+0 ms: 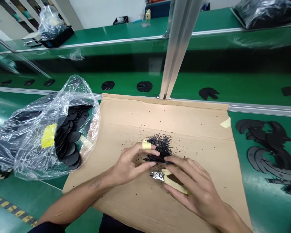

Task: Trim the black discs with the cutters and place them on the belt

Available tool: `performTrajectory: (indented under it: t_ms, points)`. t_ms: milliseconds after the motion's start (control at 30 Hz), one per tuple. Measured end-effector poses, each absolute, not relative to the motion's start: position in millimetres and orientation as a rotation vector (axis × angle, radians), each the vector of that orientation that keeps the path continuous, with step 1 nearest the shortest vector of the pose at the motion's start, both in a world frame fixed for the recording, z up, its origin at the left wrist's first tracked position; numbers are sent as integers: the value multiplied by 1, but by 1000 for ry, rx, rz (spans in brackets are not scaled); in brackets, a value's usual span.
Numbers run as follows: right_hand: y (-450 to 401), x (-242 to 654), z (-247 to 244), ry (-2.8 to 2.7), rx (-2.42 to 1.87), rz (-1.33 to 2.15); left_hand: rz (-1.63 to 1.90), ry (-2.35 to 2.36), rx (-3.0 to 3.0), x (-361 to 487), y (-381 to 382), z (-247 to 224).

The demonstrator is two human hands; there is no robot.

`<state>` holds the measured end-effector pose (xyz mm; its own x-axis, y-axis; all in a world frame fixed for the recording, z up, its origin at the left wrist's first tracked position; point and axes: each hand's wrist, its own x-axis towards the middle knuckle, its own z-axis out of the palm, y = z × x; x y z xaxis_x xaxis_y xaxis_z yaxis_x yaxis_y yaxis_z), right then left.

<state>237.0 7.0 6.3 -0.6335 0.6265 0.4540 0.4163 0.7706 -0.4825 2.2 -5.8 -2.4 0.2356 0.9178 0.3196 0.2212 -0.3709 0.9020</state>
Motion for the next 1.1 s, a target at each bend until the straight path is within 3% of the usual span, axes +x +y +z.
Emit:
performTrajectory:
  t_ms: [167,367,567,700,1100]
  points:
    - [9,238,9,-2407,-748,247,1188,1050,1803,1,-2,-4]
    - [0,233,5,-2476,-706,-8,979,1147,2339,-3,0,-8]
    - [3,247,18,-2268,-772,420,1007,1157,2247,-4,1,-10]
    - [16,258,21,-2167,-927,422,1104,1034,2017,-1,1,-6]
    - [20,253,11,-2287,-835,443,1074,942,1889,4,-3,1]
